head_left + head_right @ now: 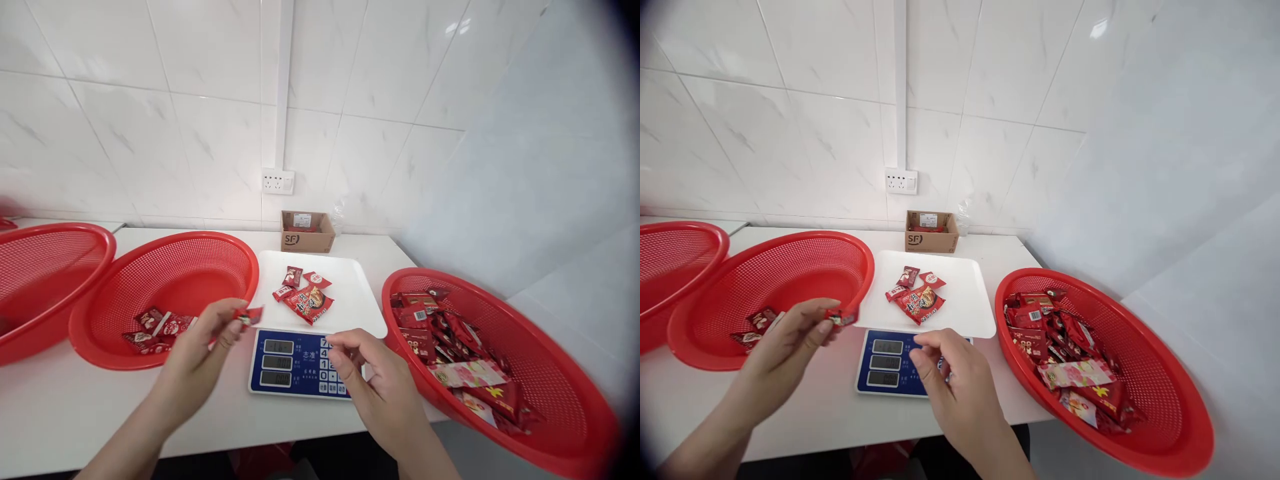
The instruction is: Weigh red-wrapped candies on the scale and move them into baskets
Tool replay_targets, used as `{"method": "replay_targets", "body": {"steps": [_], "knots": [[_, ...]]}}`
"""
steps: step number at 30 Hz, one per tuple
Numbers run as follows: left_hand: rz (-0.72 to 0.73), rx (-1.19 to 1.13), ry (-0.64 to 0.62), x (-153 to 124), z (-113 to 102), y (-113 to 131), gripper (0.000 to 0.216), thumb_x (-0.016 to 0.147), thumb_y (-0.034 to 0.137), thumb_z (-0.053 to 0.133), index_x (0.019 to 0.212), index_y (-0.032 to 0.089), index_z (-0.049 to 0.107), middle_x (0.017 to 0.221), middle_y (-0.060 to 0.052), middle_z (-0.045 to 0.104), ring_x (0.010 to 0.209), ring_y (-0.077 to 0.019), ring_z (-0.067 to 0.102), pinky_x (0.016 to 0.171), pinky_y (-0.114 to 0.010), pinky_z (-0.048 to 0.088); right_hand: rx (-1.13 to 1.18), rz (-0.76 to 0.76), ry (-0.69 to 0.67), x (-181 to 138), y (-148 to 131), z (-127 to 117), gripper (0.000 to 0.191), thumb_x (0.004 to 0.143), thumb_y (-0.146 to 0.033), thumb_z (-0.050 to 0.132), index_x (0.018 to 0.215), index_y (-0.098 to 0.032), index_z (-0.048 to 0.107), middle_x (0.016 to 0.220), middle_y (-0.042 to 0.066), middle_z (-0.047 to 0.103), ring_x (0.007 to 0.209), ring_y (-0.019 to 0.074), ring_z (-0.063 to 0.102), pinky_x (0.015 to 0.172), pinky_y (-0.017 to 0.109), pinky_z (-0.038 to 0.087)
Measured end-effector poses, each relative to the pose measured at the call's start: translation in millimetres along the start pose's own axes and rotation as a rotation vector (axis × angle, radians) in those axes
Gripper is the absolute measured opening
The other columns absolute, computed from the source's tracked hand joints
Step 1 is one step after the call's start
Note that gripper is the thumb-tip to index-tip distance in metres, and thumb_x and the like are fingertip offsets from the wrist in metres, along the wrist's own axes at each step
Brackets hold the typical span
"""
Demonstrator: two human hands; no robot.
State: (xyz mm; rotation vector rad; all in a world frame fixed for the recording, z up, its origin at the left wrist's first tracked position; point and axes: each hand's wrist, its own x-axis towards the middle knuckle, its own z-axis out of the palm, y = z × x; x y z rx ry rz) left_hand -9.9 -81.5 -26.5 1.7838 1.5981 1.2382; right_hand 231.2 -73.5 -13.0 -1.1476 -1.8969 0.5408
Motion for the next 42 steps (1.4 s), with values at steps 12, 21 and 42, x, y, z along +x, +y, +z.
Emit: {"method": "replay_targets", "body": {"steps": [12, 21, 42], "knots": [[0.009, 0.700, -0.032, 20, -4, -32, 0.040, 0.089, 0.040, 0.038, 0.121, 0.020, 0.053, 0.112, -0.010, 0.061, 0.106, -0.0278, 0.054, 0.082, -0.039, 0.048, -0.318, -0.032, -0.038, 11, 40, 18, 0.031, 0.088, -0.036, 0.046, 0.111, -0.021, 0.060, 0.115, 0.011, 0.062, 0.110, 0.0259, 0.054, 0.089, 0.045, 0.047], [0.399, 0.661, -0.355, 64, 71, -18, 0.039, 0.089, 0.013, 0.032, 0.123, 0.009, 0.049, 0.130, -0.014, 0.051, 0.125, -0.0241, 0.042, 0.102, -0.040, 0.036, -0.500, 0.028, -0.379, 42, 43, 47, 0.046, 0.091, -0.042, 0.037, 0.133, -0.026, 0.045, 0.145, 0.006, 0.035, 0.135, 0.0314, 0.022, 0.104, 0.060, 0.020], [0.366, 0.486, -0.315, 64, 75, -17, 0.028, 0.091, 0.021, 0.036, 0.108, 0.018, 0.058, 0.102, -0.008, 0.063, 0.098, -0.0222, 0.053, 0.085, -0.038, 0.045, -0.225, -0.003, -0.225, 50, 67, 32, 0.030, 0.084, -0.029, 0.052, 0.111, -0.021, 0.063, 0.129, 0.007, 0.055, 0.123, 0.0203, 0.045, 0.103, 0.038, 0.034]]}}
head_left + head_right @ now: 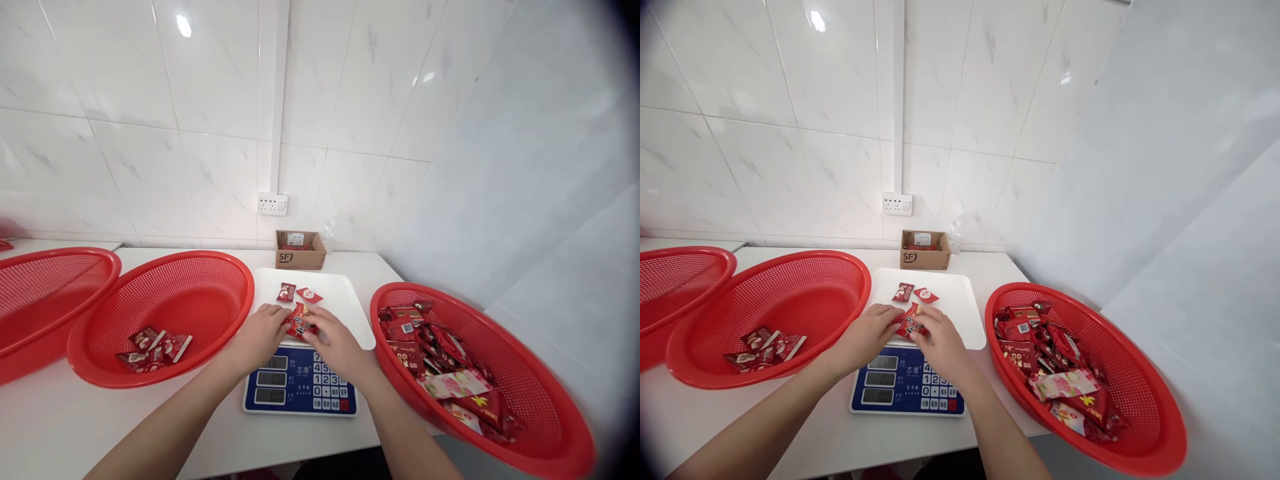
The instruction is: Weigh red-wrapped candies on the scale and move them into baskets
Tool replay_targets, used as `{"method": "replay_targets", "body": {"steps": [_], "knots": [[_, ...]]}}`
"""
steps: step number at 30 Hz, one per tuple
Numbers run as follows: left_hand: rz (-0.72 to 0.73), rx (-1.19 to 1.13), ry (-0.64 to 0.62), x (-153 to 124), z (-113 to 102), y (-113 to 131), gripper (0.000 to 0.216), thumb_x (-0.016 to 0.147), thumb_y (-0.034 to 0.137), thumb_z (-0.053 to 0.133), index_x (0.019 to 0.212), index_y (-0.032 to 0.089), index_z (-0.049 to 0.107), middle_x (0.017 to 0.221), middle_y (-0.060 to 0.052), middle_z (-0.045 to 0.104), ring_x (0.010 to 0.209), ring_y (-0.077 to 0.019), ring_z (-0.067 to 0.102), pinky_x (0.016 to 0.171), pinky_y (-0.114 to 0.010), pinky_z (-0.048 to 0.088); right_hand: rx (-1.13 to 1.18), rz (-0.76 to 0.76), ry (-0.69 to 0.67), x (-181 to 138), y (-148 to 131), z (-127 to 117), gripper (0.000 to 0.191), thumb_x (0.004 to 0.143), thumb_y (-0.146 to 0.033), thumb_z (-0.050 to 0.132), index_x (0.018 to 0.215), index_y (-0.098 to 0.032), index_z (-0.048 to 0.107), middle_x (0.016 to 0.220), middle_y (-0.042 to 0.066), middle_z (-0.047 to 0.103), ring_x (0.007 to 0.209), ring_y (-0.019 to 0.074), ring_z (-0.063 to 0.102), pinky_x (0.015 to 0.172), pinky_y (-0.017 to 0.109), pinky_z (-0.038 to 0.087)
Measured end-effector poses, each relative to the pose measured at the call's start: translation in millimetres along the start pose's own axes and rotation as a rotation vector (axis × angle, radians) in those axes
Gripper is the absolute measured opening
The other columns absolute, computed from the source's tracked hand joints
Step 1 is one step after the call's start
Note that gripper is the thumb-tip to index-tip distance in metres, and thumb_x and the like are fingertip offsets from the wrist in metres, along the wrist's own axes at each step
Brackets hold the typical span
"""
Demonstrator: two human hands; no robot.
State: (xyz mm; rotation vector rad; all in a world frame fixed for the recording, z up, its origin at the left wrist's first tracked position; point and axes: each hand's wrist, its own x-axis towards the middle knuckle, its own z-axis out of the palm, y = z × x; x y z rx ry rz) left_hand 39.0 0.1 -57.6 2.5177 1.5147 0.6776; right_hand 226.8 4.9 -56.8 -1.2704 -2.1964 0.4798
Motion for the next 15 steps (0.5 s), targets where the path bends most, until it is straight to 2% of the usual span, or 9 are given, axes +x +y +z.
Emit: {"method": "replay_targets", "body": {"steps": [3, 5, 10, 15], "knots": [[0.079, -0.061, 0.041, -4, 4, 2, 0.029, 0.089, 0.026, 0.044, 0.115, 0.021, 0.056, 0.110, -0.007, 0.062, 0.108, -0.0221, 0.049, 0.093, -0.040, 0.042, -0.030, 0.076, 0.091, 20, 12, -7, 0.031, 0.086, -0.028, 0.047, 0.111, -0.016, 0.061, 0.122, 0.011, 0.058, 0.116, 0.0200, 0.050, 0.101, 0.035, 0.035], [0.106, -0.074, 0.031, -6, 6, 2, 0.031, 0.088, 0.027, 0.046, 0.118, 0.021, 0.055, 0.112, -0.007, 0.061, 0.110, -0.0220, 0.048, 0.096, -0.040, 0.041, -0.047, 0.116, 0.097, 35, 20, -9, 0.031, 0.085, -0.027, 0.047, 0.110, -0.014, 0.061, 0.116, 0.012, 0.062, 0.111, 0.0220, 0.053, 0.097, 0.036, 0.037], [0.088, -0.089, 0.035, -7, 10, 3, 0.034, 0.089, 0.026, 0.044, 0.121, 0.022, 0.054, 0.114, -0.007, 0.060, 0.112, -0.0226, 0.048, 0.097, -0.042, 0.041, -0.037, 0.191, 0.058, 61, 30, 0, 0.023, 0.078, -0.022, 0.054, 0.099, -0.019, 0.064, 0.102, 0.009, 0.068, 0.097, 0.0228, 0.060, 0.086, 0.035, 0.042], [0.035, -0.204, 0.037, -9, 10, 2, 0.035, 0.088, 0.029, 0.045, 0.121, 0.022, 0.052, 0.119, -0.008, 0.058, 0.119, -0.0247, 0.043, 0.099, -0.046, 0.037, 0.088, 0.211, 0.129, 65, 24, -1, 0.027, 0.078, -0.010, 0.042, 0.094, -0.018, 0.062, 0.101, 0.008, 0.066, 0.095, 0.0189, 0.059, 0.086, 0.033, 0.042]]}}
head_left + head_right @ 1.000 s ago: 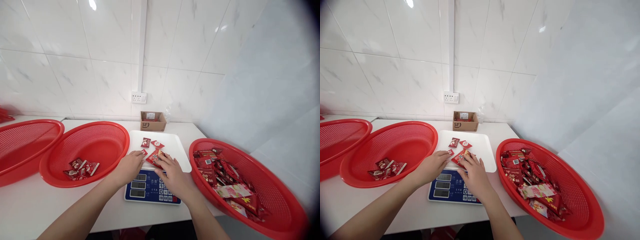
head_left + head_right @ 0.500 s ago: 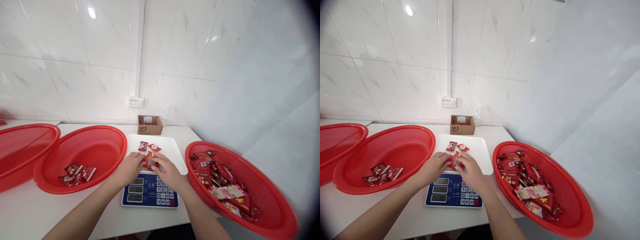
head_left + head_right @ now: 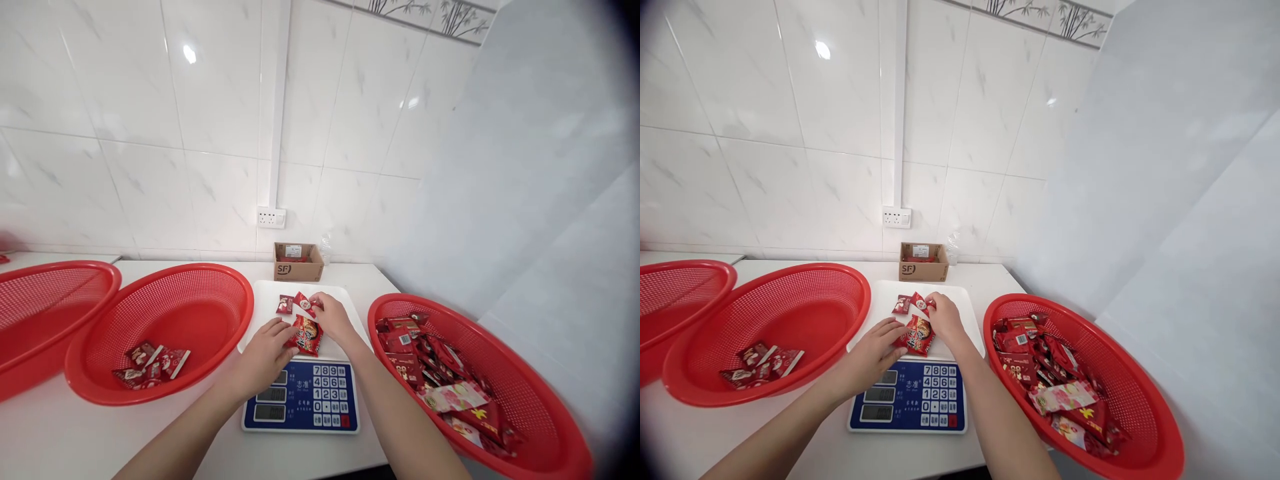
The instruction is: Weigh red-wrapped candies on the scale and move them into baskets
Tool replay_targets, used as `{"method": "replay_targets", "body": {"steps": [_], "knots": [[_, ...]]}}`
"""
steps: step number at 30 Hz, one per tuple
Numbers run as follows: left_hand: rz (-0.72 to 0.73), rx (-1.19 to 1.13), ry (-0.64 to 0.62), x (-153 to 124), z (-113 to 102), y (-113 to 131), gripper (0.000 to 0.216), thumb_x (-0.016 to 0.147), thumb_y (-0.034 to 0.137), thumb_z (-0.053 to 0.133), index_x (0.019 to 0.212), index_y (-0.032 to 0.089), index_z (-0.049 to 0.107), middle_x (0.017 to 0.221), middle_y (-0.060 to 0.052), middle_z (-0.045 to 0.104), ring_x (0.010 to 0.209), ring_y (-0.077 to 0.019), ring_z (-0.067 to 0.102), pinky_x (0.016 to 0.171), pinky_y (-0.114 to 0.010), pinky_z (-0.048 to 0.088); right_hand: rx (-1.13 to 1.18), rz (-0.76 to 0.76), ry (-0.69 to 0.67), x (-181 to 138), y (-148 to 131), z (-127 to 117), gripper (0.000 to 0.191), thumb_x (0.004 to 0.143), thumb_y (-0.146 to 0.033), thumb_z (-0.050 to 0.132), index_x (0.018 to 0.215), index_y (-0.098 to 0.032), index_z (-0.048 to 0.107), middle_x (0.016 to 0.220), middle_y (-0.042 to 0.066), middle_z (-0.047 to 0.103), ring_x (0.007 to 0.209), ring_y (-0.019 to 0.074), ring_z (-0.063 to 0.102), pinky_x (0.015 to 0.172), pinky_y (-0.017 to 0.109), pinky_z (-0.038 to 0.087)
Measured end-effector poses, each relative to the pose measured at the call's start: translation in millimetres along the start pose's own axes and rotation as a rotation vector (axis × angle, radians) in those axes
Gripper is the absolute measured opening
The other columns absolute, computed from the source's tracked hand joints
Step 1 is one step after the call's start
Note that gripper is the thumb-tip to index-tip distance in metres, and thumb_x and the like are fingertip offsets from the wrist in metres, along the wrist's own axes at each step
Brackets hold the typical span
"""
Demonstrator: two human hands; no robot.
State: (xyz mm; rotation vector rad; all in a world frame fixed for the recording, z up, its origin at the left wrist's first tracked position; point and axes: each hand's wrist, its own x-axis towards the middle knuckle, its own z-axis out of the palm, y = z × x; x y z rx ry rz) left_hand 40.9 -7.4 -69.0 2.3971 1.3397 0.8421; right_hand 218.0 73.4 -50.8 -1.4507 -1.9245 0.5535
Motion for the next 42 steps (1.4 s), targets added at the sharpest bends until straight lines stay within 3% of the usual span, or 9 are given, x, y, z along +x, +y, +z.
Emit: {"method": "replay_targets", "body": {"steps": [5, 8, 11, 17, 25, 30, 35, 39, 42], "knots": [[-0.193, -0.326, 0.173, 5, -11, 5, 0.060, 0.087, 0.038, 0.048, 0.138, 0.020, 0.024, 0.125, -0.013, 0.052, 0.113, -0.0237, 0.049, 0.093, -0.042, 0.040, 0.233, -0.051, -0.076, -18, -23, -23, 0.024, 0.082, -0.020, 0.042, 0.096, -0.017, 0.061, 0.099, 0.006, 0.065, 0.092, 0.0169, 0.060, 0.084, 0.032, 0.046], [-0.222, -0.603, 0.178, 9, -22, 18, 0.041, 0.088, 0.043, 0.044, 0.120, 0.017, 0.044, 0.094, -0.006, 0.061, 0.085, -0.0165, 0.057, 0.075, -0.031, 0.046, 0.360, -0.102, -0.229, -36, -41, -39, 0.021, 0.082, -0.026, 0.048, 0.094, -0.018, 0.063, 0.090, 0.003, 0.066, 0.084, 0.0148, 0.062, 0.077, 0.029, 0.049], [-0.242, -0.918, 0.184, 9, -31, 38, 0.028, 0.087, 0.045, 0.047, 0.096, 0.018, 0.051, 0.067, 0.003, 0.054, 0.059, -0.0090, 0.048, 0.055, -0.020, 0.040, 0.516, -0.116, -0.254, -52, -55, -50, 0.020, 0.083, -0.030, 0.051, 0.096, -0.020, 0.062, 0.089, 0.001, 0.064, 0.081, 0.0125, 0.060, 0.074, 0.027, 0.048], [-0.123, -1.137, 0.375, -7, -38, 78, 0.026, 0.087, 0.036, 0.052, 0.109, 0.024, 0.047, 0.058, 0.007, 0.051, 0.051, -0.0064, 0.045, 0.051, -0.016, 0.039, 0.726, -0.184, -0.217, -77, -76, -64, 0.020, 0.087, -0.034, 0.051, 0.100, -0.023, 0.061, 0.080, -0.001, 0.059, 0.068, 0.0090, 0.054, 0.063, 0.022, 0.045], [0.304, -1.021, 0.613, -21, -37, 104, 0.031, 0.092, 0.017, 0.043, 0.119, 0.030, 0.046, 0.065, 0.004, 0.054, 0.058, -0.0068, 0.048, 0.058, -0.017, 0.043, 0.817, -0.347, -0.041, -114, -93, -71, 0.007, 0.088, -0.026, 0.052, 0.092, -0.027, 0.058, 0.076, -0.003, 0.058, 0.065, 0.0076, 0.052, 0.056, 0.018, 0.042], [0.169, -0.876, 0.541, -18, -46, 93, 0.037, 0.093, 0.019, 0.040, 0.128, 0.030, 0.037, 0.062, 0.006, 0.049, 0.052, -0.0068, 0.045, 0.051, -0.017, 0.040, 0.585, -0.327, 0.031, -104, -82, -69, 0.007, 0.088, -0.029, 0.050, 0.089, -0.024, 0.055, 0.075, -0.002, 0.057, 0.064, 0.0093, 0.052, 0.056, 0.020, 0.042], [-0.067, -0.285, 0.492, -10, -40, 46, 0.027, 0.090, 0.028, 0.044, 0.117, 0.023, 0.049, 0.083, -0.001, 0.058, 0.078, -0.0135, 0.056, 0.073, -0.028, 0.048, 0.156, -0.096, 0.076, -47, -35, -52, 0.022, 0.090, -0.036, 0.035, 0.096, -0.021, 0.050, 0.075, 0.000, 0.059, 0.066, 0.0131, 0.055, 0.062, 0.025, 0.044], [0.008, 0.051, 0.312, -19, -20, 14, 0.024, 0.090, 0.030, 0.044, 0.107, 0.021, 0.058, 0.104, -0.007, 0.063, 0.100, -0.0213, 0.056, 0.086, -0.038, 0.047, -0.051, -0.024, 0.028, -15, 3, -34, 0.021, 0.088, -0.028, 0.035, 0.094, -0.021, 0.055, 0.078, 0.002, 0.063, 0.071, 0.0167, 0.057, 0.066, 0.029, 0.042], [0.067, 0.163, 0.316, -33, -9, 0, 0.024, 0.089, 0.029, 0.045, 0.107, 0.021, 0.059, 0.107, -0.007, 0.064, 0.108, -0.0233, 0.053, 0.092, -0.042, 0.045, -0.223, -0.008, -0.055, -7, 13, -26, 0.020, 0.084, -0.022, 0.043, 0.095, -0.019, 0.059, 0.086, 0.008, 0.065, 0.083, 0.0222, 0.058, 0.071, 0.034, 0.043]]}}
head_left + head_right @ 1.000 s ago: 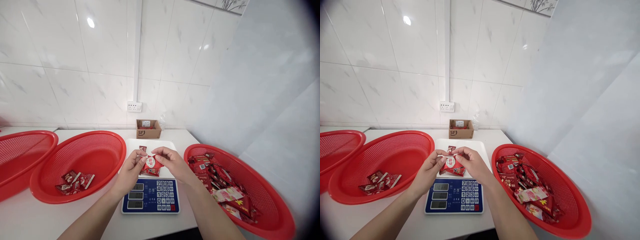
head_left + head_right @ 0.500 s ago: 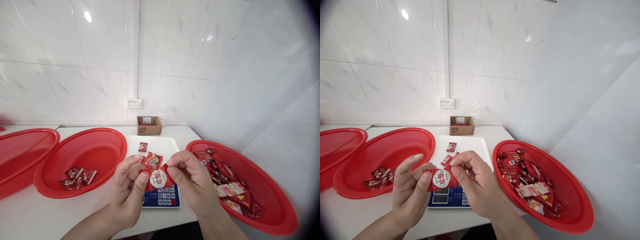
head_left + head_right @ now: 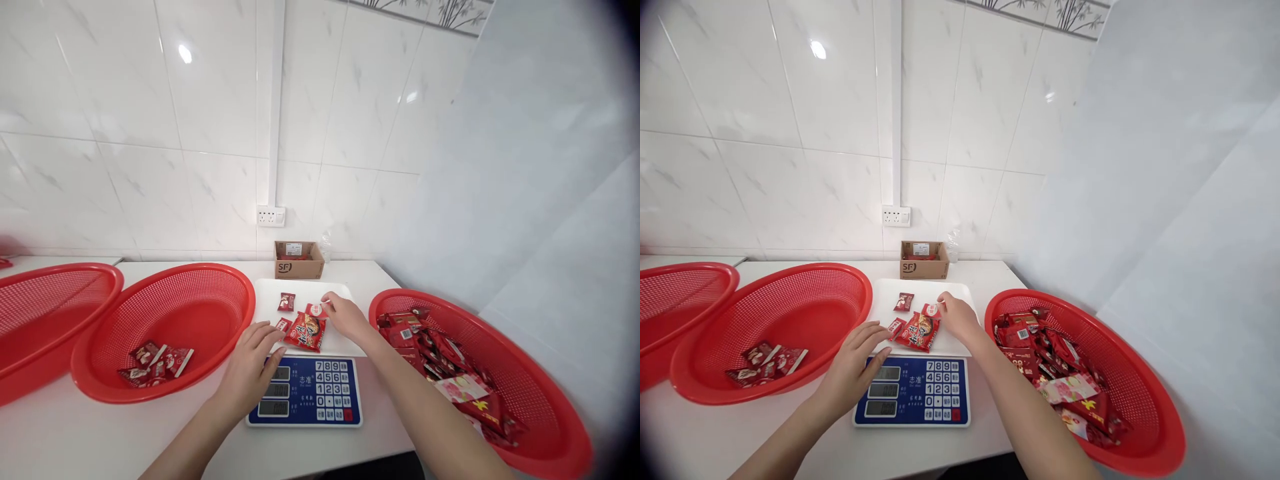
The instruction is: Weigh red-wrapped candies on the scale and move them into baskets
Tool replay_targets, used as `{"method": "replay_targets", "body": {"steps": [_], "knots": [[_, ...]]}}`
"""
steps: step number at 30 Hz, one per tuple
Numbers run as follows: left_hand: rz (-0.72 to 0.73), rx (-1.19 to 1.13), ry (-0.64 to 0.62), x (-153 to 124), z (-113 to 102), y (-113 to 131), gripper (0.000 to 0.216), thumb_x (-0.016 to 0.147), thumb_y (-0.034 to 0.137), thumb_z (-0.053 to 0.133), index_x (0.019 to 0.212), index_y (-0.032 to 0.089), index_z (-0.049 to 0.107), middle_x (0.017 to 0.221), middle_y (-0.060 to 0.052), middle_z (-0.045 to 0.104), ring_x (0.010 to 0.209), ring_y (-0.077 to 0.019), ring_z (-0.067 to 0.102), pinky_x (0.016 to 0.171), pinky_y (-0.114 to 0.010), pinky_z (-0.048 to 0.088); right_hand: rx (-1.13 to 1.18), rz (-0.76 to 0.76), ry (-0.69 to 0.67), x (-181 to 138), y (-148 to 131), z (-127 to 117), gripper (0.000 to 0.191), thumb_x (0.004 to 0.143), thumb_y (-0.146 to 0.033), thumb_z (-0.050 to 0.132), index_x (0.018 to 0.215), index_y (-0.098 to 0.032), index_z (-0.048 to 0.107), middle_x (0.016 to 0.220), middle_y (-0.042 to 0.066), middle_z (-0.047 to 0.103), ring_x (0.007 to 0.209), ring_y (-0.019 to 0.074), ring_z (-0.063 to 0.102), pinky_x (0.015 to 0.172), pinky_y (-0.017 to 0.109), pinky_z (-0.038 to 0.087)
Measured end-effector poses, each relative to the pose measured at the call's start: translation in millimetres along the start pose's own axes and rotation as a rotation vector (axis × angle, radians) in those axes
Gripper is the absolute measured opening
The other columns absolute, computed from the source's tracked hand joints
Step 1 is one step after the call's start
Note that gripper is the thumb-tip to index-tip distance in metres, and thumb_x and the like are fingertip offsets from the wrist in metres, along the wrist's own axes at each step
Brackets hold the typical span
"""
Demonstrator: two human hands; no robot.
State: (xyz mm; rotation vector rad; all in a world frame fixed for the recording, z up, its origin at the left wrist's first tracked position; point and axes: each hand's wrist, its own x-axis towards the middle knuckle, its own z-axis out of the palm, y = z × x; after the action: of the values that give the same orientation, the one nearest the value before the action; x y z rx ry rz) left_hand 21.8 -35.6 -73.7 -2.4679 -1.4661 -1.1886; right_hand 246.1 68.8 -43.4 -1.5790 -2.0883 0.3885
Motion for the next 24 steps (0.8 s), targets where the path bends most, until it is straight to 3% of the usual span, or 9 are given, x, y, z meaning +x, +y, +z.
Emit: {"method": "replay_targets", "body": {"steps": [3, 7, 11, 14, 24], "knots": [[-0.022, 0.060, 0.066, -14, -2, -11, 0.023, 0.089, 0.029, 0.045, 0.105, 0.021, 0.060, 0.106, -0.006, 0.065, 0.110, -0.0235, 0.053, 0.092, -0.042, 0.046, -0.138, -0.037, -0.033, 5, -10, 6, 0.028, 0.081, -0.018, 0.049, 0.107, -0.015, 0.059, 0.112, 0.017, 0.059, 0.109, 0.0303, 0.049, 0.084, 0.043, 0.039], [-0.050, 0.067, 0.085, -23, -7, -17, 0.022, 0.088, 0.030, 0.046, 0.101, 0.021, 0.062, 0.103, -0.006, 0.066, 0.106, -0.0229, 0.056, 0.088, -0.040, 0.050, -0.195, -0.208, -0.155, 16, -38, 20, 0.036, 0.086, -0.028, 0.051, 0.120, -0.020, 0.053, 0.129, 0.011, 0.051, 0.122, 0.0256, 0.040, 0.096, 0.042, 0.035], [-0.045, 0.048, 0.062, -30, -10, -13, 0.023, 0.088, 0.030, 0.047, 0.102, 0.022, 0.063, 0.104, -0.006, 0.067, 0.108, -0.0226, 0.057, 0.089, -0.040, 0.050, -0.230, -0.319, -0.286, 33, -56, 40, 0.036, 0.087, -0.035, 0.054, 0.119, -0.019, 0.052, 0.126, 0.008, 0.052, 0.112, 0.0237, 0.050, 0.092, 0.047, 0.041], [-0.056, 0.043, 0.052, -38, -14, -12, 0.024, 0.087, 0.031, 0.048, 0.103, 0.023, 0.064, 0.104, -0.006, 0.067, 0.108, -0.0223, 0.057, 0.089, -0.038, 0.051, -0.263, -0.326, -0.326, 42, -59, 47, 0.031, 0.087, -0.033, 0.054, 0.114, -0.017, 0.055, 0.117, 0.007, 0.056, 0.100, 0.0202, 0.057, 0.084, 0.043, 0.048], [-0.102, 0.021, 0.034, -54, -29, -17, 0.022, 0.087, 0.030, 0.049, 0.100, 0.025, 0.065, 0.106, -0.006, 0.067, 0.106, -0.0229, 0.059, 0.088, -0.038, 0.052, -0.227, -0.324, -0.232, 45, -50, 32, 0.029, 0.088, -0.033, 0.052, 0.112, -0.017, 0.056, 0.113, 0.007, 0.059, 0.096, 0.0185, 0.059, 0.082, 0.041, 0.049]]}}
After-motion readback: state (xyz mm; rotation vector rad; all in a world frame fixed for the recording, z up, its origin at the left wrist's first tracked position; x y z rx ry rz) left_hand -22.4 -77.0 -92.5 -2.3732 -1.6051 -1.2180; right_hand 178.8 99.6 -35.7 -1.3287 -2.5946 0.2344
